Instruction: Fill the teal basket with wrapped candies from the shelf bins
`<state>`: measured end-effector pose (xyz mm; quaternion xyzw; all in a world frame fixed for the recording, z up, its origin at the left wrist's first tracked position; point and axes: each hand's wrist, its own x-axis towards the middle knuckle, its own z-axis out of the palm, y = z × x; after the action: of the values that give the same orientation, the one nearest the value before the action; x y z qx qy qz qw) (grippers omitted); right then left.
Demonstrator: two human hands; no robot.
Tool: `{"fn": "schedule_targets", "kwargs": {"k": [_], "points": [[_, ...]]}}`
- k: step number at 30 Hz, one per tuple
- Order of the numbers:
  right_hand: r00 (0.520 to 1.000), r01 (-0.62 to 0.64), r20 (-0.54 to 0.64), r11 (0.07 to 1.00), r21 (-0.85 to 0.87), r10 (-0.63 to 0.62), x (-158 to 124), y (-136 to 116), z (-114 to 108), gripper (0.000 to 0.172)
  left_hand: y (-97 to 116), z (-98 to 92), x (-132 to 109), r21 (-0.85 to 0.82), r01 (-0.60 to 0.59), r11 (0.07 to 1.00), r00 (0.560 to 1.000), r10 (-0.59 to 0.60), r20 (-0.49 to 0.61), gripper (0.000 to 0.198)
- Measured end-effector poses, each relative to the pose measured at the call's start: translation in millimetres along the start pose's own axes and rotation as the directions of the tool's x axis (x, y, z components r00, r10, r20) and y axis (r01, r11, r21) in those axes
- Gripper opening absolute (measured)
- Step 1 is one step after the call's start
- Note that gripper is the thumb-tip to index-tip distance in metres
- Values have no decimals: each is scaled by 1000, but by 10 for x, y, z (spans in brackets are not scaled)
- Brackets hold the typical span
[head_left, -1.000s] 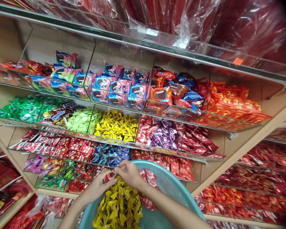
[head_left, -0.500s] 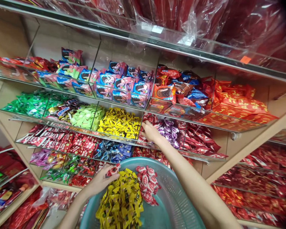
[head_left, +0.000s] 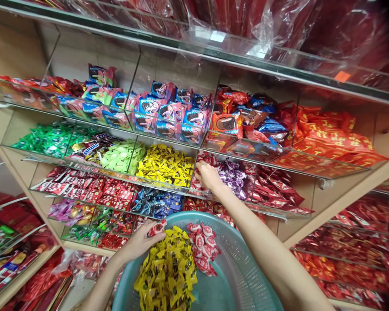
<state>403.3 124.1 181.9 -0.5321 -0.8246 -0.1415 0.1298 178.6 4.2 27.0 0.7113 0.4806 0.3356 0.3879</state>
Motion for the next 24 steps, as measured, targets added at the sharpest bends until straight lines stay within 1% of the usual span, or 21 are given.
{"fn": "schedule_targets", "kwargs": {"k": [2,4,7,8,9,10,11,12,13,14,15,16,17,18,19,20,21,22,24], "points": [[999,-11,-37,999,52,13,-26,20,-66,18,4,-2,0,10,-4,1000,1000,4,-3,35],[995,5,-95,990,139,8,-124,36,-163,19,7,-5,4,21,-11,1000,1000,11,0,34],[978,64,-209,946,316,4,-434,28,-313,19,3,-4,12,31,-10,999,1000,10,3,35],[972,74,-236,916,394,23,-570,14,-345,19,1,-2,14,28,-4,1000,1000,4,4,35],[971,71,-233,872,485,51,-712,-5,-361,19,-1,0,16,21,4,1000,1000,-4,6,36],[976,44,-197,807,589,91,-851,-27,-357,20,-3,3,17,12,12,1000,1000,-12,9,37],[983,-10,-126,714,700,137,-982,-49,-333,21,-4,5,16,1,18,1000,1000,-18,12,38],[985,-88,-19,585,806,174,-1098,-68,-288,23,-5,7,15,-6,21,1000,1000,-21,17,38],[975,-186,114,425,886,189,-1197,-84,-224,26,-6,9,14,-11,21,1000,999,-21,24,39],[953,-287,247,257,923,177,-1277,-93,-146,28,-9,10,12,-13,22,1000,999,-21,31,39],[920,-379,363,104,920,144,-1338,-96,-55,29,-12,11,11,-14,23,1000,999,-22,36,40],[885,-454,453,-14,891,104,-1382,-91,44,30,-17,13,10,-14,26,1000,999,-25,40,40],[856,-506,512,-85,858,76,-1412,-78,149,29,-23,15,9,-12,30,999,999,-29,42,41],[837,-535,544,-110,837,67,-1431,-59,257,28,-30,17,10,-10,33,999,999,-32,43,41],[832,-543,550,-87,835,79,-1441,-34,365,27,-37,19,11,-9,32,999,999,-32,38,41],[838,-537,536,-20,843,103,-1446,-6,471,26,-43,22,12,-9,28,1000,999,-27,33,42],[855,-515,503,86,853,128,-1445,23,572,25,-48,25,13,-7,21,1000,999,-21,27,41],[881,-473,451,219,853,146,-1442,51,663,24,-50,27,14,-5,12,1000,1000,-12,21,41],[940,-339,314,490,803,136,-1430,95,809,22,-52,29,17,3,-3,1000,1000,3,12,40]]}}
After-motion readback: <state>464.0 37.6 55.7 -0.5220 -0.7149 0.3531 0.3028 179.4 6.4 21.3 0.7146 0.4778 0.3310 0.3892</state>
